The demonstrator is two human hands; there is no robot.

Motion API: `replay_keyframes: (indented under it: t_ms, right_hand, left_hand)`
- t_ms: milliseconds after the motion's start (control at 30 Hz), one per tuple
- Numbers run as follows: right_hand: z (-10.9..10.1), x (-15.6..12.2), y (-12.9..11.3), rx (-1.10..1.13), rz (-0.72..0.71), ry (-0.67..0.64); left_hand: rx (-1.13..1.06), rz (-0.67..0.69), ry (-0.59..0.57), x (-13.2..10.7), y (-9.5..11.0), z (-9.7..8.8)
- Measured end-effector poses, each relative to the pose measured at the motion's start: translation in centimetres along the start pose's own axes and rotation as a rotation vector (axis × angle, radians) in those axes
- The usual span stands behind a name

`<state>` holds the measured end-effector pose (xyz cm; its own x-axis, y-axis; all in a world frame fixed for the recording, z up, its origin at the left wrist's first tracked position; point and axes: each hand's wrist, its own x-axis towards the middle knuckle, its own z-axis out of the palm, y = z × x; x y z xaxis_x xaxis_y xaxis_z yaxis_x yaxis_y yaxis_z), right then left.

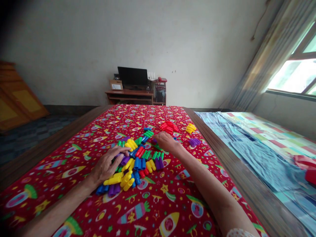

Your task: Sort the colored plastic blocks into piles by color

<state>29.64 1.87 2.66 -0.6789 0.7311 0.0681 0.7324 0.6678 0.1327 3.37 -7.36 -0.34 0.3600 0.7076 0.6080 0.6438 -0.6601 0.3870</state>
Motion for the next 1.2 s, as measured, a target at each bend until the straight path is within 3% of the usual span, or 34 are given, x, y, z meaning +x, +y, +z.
replay_keyframes:
  t_ms: [300, 500, 700, 867, 933, 1067, 1200]
  right_hand:
    - [-0.4, 0.4, 0.1, 0.009, 0.038, -0.059]
    - [-0.2, 0.0, -0.1, 0.056, 0.033, 0.066]
    - [-2.7, -0.6, -0.1, 0.143, 0.127, 0.065]
    - [-5.8, -2.6, 4.2, 0.225, 0.277, 0.233]
    - [-6.3, -3.9, 6.7, 0.235, 0.366, 0.167]
    - [-5.4, -6.4, 10.3, 0.223, 0.437, -0.12]
    - [-4.1, -7.4, 11.0, 0.143, 0.445, -0.138]
  left_hand:
    - [0.007, -0.035, -0.008, 0.1, 0.0, 0.0]
    - [0.014, -0.037, -0.009, 0.2, 0.2, -0.1]
    - [0.008, -0.039, -0.02, 0.1, 0.1, 0.0]
    - [0.001, -0.047, -0.03, 0.0, 0.1, 0.0]
    - [-0.01, -0.041, -0.021, 0.0, 0.1, 0.1]
    - [-0.019, -0.036, -0.007, 0.0, -0.1, 0.2]
    - [-0.021, -0.021, -0.011, 0.1, 0.0, 0.1]
